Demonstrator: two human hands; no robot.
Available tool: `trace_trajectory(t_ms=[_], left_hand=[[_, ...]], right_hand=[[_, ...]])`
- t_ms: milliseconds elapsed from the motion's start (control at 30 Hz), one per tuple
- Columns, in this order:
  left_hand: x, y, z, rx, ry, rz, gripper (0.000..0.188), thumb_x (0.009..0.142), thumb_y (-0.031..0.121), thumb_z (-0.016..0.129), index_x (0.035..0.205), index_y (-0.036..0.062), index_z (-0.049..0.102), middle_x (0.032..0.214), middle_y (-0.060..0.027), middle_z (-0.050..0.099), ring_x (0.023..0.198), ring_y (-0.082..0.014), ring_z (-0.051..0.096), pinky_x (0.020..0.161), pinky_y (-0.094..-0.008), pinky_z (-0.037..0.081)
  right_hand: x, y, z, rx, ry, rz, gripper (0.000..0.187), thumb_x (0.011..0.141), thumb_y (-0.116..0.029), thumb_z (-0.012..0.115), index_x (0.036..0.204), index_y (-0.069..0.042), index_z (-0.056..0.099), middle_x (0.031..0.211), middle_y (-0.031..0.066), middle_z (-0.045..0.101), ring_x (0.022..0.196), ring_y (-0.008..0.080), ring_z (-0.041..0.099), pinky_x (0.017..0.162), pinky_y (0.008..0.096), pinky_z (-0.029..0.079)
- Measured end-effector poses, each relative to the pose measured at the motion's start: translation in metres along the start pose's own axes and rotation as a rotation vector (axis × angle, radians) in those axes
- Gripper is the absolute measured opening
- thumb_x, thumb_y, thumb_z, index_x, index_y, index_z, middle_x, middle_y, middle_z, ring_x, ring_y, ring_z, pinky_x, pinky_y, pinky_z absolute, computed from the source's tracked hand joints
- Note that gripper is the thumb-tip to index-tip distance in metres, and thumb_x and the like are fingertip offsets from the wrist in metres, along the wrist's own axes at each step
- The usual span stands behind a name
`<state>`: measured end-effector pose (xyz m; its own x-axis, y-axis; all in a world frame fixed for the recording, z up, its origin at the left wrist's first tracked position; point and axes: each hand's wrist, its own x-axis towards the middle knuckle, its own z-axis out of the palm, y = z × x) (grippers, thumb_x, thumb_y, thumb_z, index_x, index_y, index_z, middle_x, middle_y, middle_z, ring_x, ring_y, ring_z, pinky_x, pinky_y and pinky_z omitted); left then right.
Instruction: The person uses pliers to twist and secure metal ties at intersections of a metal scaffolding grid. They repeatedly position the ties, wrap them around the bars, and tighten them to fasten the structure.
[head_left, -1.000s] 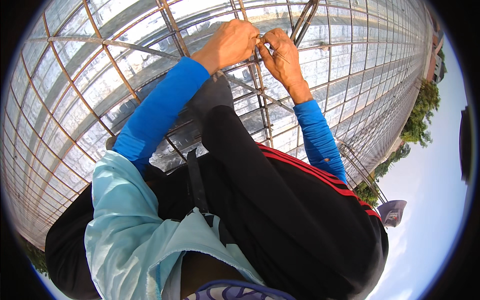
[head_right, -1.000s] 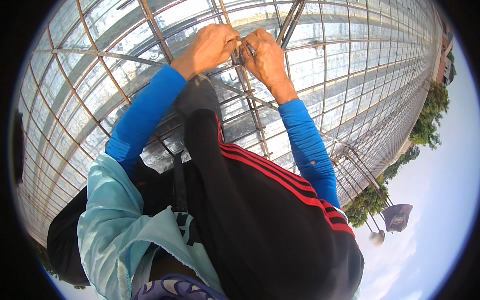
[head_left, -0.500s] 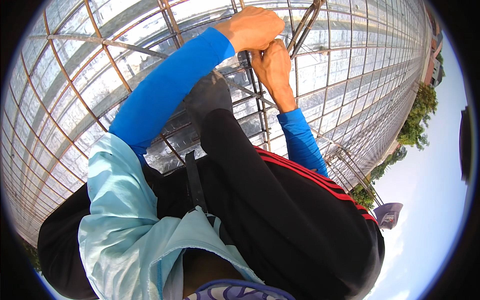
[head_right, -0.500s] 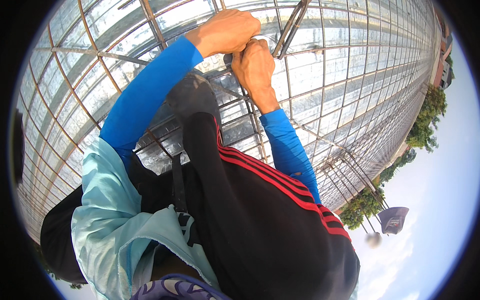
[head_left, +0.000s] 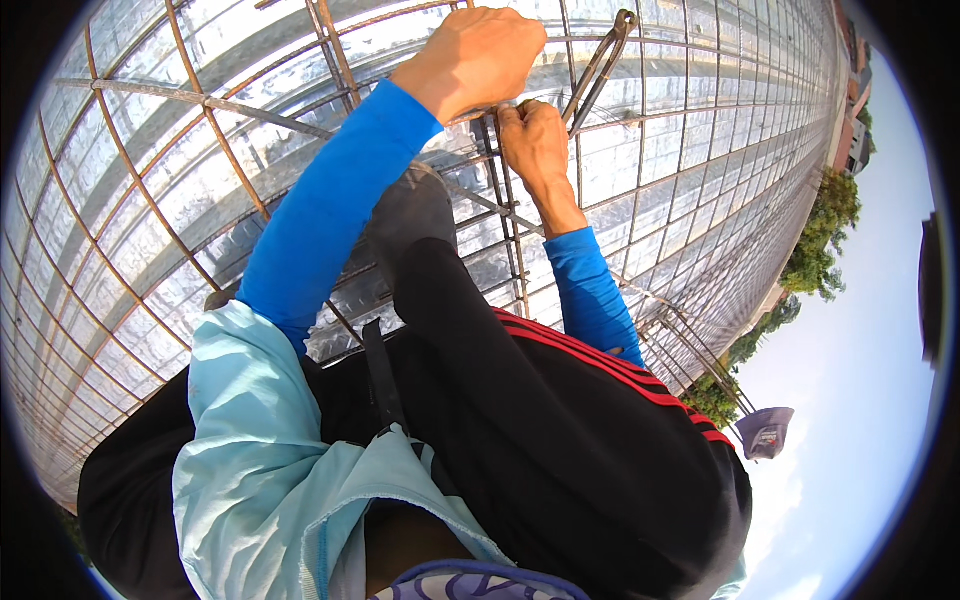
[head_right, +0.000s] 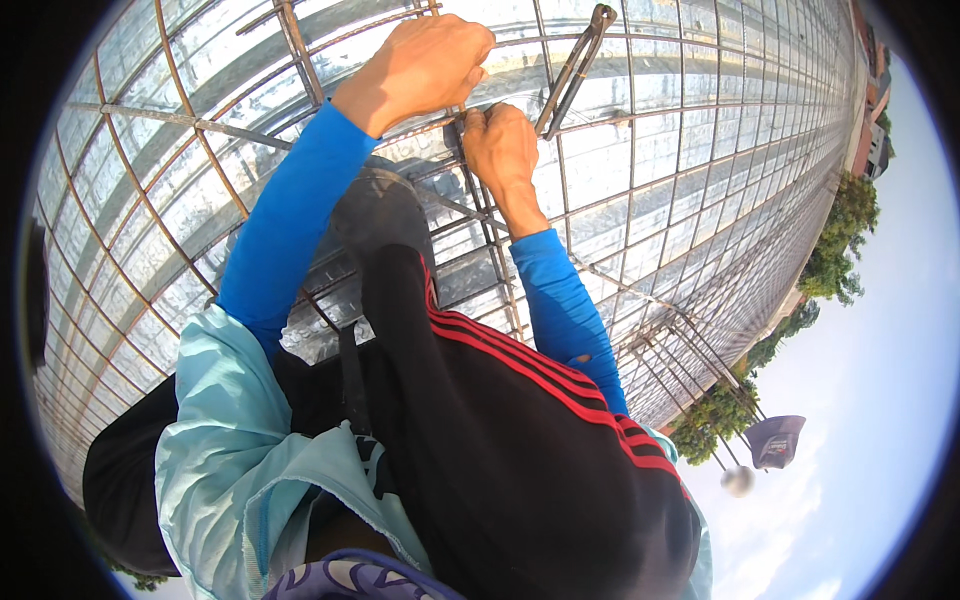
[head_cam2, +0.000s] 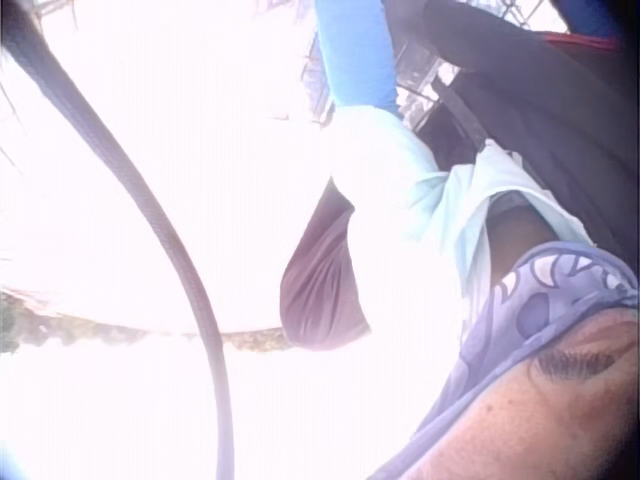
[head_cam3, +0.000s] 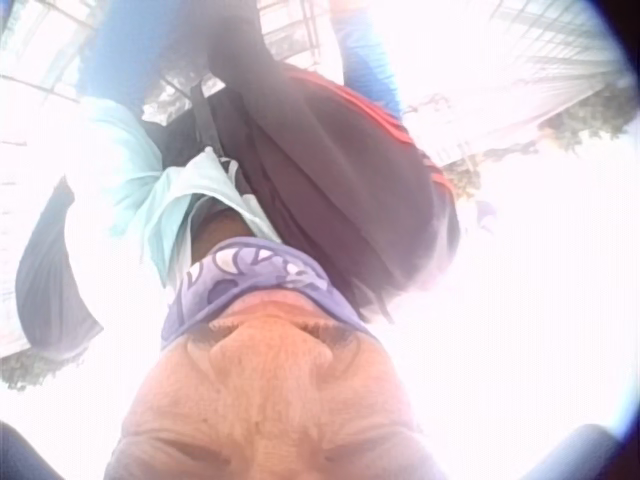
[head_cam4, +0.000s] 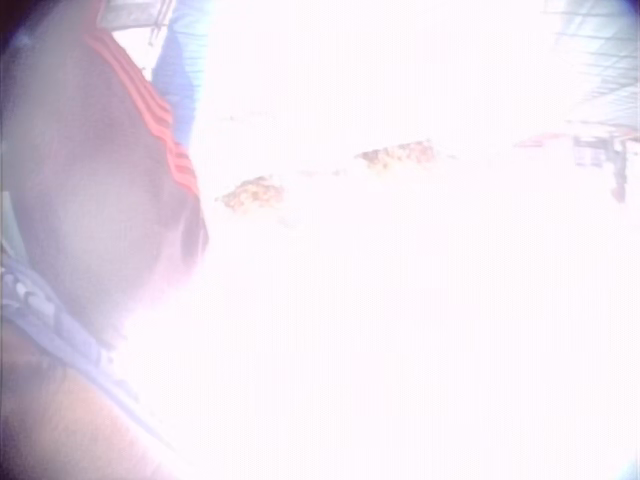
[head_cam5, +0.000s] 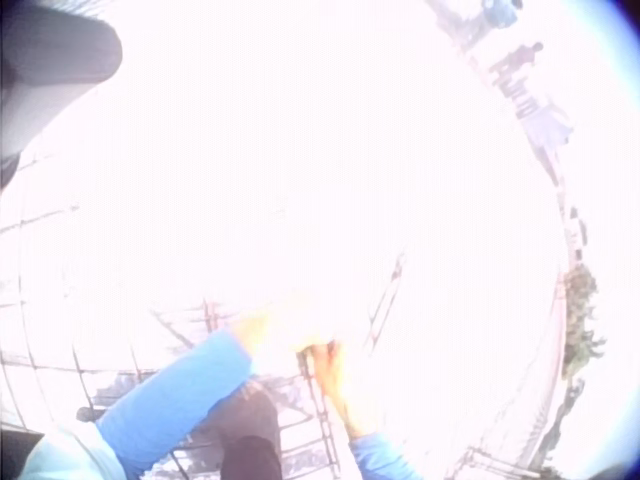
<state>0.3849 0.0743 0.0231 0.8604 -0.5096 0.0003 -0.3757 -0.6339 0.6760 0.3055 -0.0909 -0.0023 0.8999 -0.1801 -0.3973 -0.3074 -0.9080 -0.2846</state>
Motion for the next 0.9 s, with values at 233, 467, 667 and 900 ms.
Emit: trace_trajectory(t_ms=[233,467,667,900], left_hand=[[-0.004,0.002,-0.001,0.029,-0.11,-0.117,0.02,0.089,0.021,0.075,0.091,0.0024,0.068,0.083,-0.0186,0.072,0.089,-0.0392,0.071,0.079,-0.0487,0.056],[-0.023,-0.007,0.003,-0.061,-0.107,-0.127,0.022,0.091,0.024,0.073,0.093,0.0029,0.067,0.084,-0.0186,0.072,0.09,-0.039,0.071,0.08,-0.0485,0.055],[-0.032,-0.028,-0.005,-0.207,0.045,-0.092,0.023,0.095,0.024,0.068,0.088,0.0022,0.067,0.081,-0.0185,0.07,0.086,-0.0394,0.07,0.078,-0.0494,0.054],[-0.038,0.012,-0.001,-0.227,-0.209,-0.049,0.023,0.092,0.021,0.068,0.086,-0.0012,0.07,0.082,-0.021,0.071,0.087,-0.0413,0.07,0.078,-0.0499,0.055]], right_hand=[[-0.009,-0.016,-0.004,0.799,-0.08,0.37,0.029,0.094,-0.014,0.067,0.078,0.011,0.068,0.067,0.0056,0.06,0.059,0.0121,0.05,0.052,0.0318,0.038],[-0.015,0.041,-0.025,0.682,-0.041,0.213,0.03,0.093,-0.019,0.074,0.115,0.001,0.069,0.09,0.0026,0.067,0.065,0.0084,0.055,0.055,0.0245,0.046],[0.033,0.119,-0.03,0.078,0.552,-0.021,0.038,0.081,-0.015,0.077,0.109,0.008,0.065,0.095,0.0179,0.067,0.081,0.0277,0.063,0.079,0.0394,0.052],[0.051,0.113,-0.043,0.458,0.07,-0.095,0.039,0.086,-0.007,0.067,0.124,0.004,0.065,0.103,0.0093,0.069,0.088,0.0151,0.064,0.078,0.0309,0.052]])
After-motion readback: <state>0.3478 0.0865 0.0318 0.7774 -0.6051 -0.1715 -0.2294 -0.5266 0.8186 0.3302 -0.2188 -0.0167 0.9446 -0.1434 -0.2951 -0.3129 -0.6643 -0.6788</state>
